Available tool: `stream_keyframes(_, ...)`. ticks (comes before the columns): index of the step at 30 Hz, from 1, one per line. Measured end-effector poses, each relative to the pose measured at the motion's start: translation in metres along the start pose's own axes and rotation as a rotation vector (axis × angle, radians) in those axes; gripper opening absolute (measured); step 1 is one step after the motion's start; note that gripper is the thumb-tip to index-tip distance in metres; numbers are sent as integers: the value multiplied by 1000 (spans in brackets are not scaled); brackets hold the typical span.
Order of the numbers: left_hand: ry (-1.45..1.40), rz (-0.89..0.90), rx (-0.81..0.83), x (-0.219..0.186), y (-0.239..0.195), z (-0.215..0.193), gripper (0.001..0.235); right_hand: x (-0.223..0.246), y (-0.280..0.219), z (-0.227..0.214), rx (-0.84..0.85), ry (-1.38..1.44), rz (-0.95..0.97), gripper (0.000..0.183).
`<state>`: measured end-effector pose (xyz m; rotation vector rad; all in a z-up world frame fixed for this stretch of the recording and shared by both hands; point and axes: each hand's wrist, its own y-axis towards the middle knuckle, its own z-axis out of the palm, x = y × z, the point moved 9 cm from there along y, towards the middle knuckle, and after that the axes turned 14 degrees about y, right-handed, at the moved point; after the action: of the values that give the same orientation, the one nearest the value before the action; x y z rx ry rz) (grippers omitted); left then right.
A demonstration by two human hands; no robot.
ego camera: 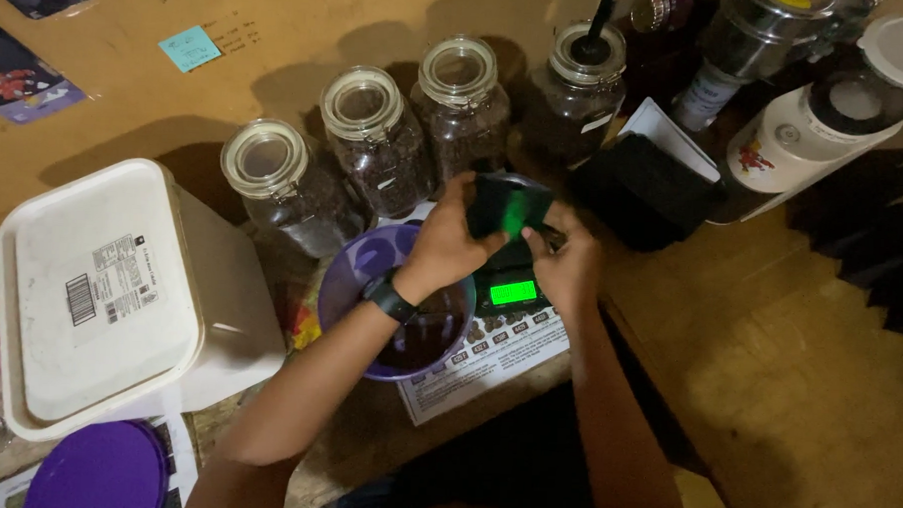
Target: Scooping coffee grounds from a bowl into a small bag on a digital scale to weigh it for packaging.
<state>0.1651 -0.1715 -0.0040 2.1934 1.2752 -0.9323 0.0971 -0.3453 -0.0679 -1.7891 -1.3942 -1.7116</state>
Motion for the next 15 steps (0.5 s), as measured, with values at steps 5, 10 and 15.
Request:
stream_keyframes(5, -2, -47, -23, 6, 2, 13, 93, -42, -6, 5, -82, 5, -21, 17)
stream_keyframes(10, -61, 59, -147, -47, -32, -21, 103, 47, -25, -9, -89, 19, -226, 18)
stream_keyframes(15, -73, 222, -318, -77, -77, -47, 109, 132, -55, -21, -93, 152, -345, 23)
